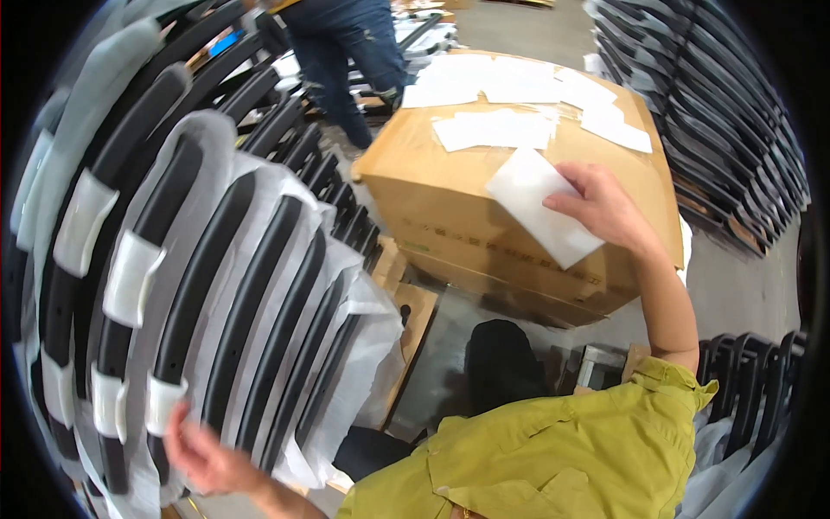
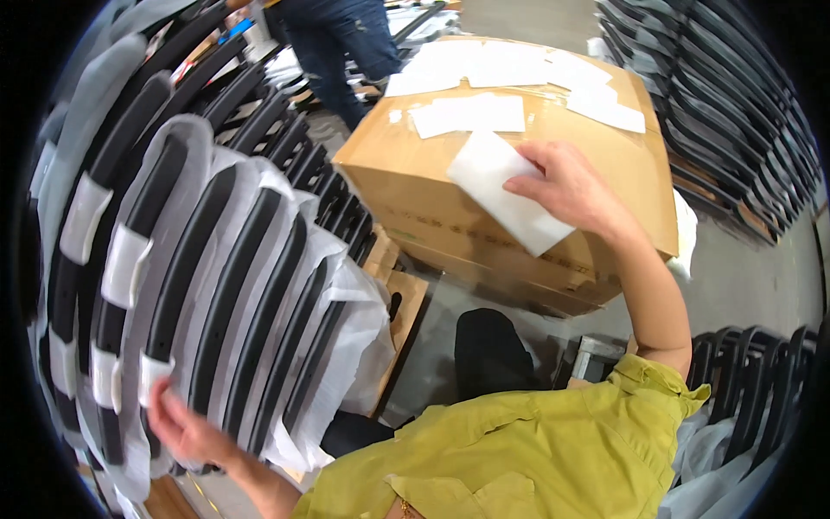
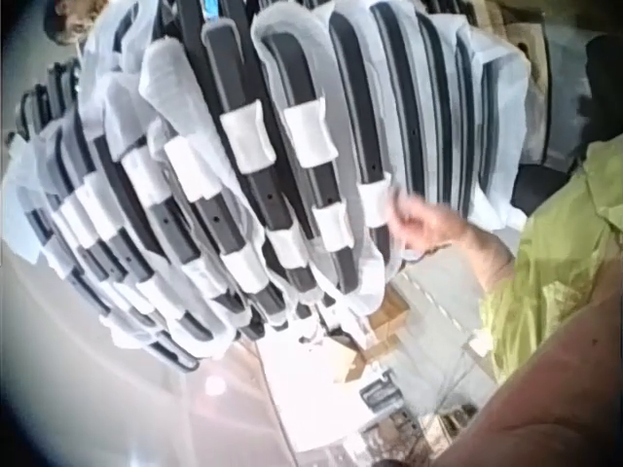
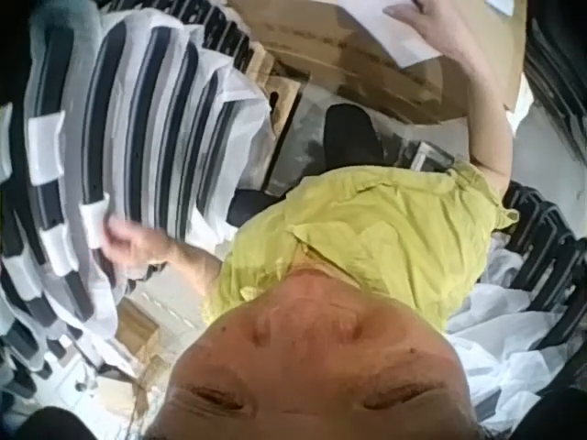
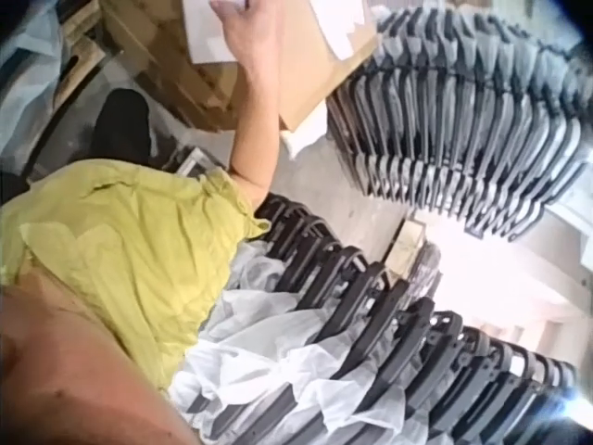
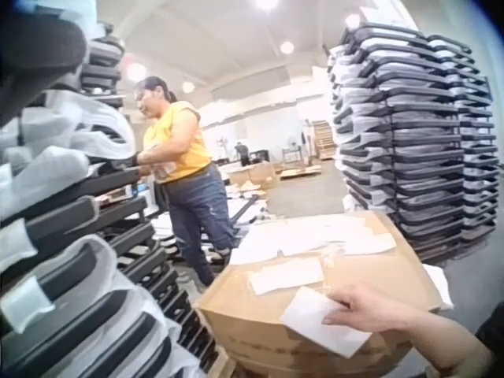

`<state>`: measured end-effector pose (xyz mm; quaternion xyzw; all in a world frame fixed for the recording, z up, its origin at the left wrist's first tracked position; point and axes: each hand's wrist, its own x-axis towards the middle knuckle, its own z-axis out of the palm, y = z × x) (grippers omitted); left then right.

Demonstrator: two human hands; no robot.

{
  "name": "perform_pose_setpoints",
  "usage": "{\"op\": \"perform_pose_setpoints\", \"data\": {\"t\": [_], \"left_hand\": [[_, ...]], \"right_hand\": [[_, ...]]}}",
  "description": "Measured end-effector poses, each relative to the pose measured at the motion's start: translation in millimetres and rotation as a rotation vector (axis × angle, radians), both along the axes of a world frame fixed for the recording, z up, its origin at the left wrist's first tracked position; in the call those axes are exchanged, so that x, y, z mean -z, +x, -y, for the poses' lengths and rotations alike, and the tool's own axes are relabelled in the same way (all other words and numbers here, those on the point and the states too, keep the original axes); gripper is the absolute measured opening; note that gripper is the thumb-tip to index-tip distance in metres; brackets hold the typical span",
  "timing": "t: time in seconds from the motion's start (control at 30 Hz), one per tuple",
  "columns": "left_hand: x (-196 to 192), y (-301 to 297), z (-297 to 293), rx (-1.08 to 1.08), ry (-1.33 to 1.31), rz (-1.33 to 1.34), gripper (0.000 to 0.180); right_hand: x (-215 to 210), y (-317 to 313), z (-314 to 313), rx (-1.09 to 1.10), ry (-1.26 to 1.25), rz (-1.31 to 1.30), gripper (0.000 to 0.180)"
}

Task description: Attaching foam padding to curved plastic parts using small plastic fasteners.

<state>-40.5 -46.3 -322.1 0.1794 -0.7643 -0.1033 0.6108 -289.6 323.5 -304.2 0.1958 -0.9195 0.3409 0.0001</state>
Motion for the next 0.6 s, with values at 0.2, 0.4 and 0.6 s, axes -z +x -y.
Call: {"op": "perform_pose_setpoints", "data": {"t": [0.2, 0.4, 0.6], "left_hand": [[55.5, -67.2, -95.9, 1.209, 0.879, 0.490, 0.046], [62.3, -60.5, -83.5, 1.259, 1.420, 0.518, 0.026], [51.5, -44.8, -61.5, 1.323, 1.501, 0.641, 0.025]], "right_hand": [[43.5, 57.6, 90.3, -0.434, -0.923, 0.523, 0.020], [66.8, 68.1, 127.4, -0.523, -0.897, 0.508, 0.022], [23.6, 35.1, 119.9, -0.605, -0.664, -0.178, 0.024]]}}
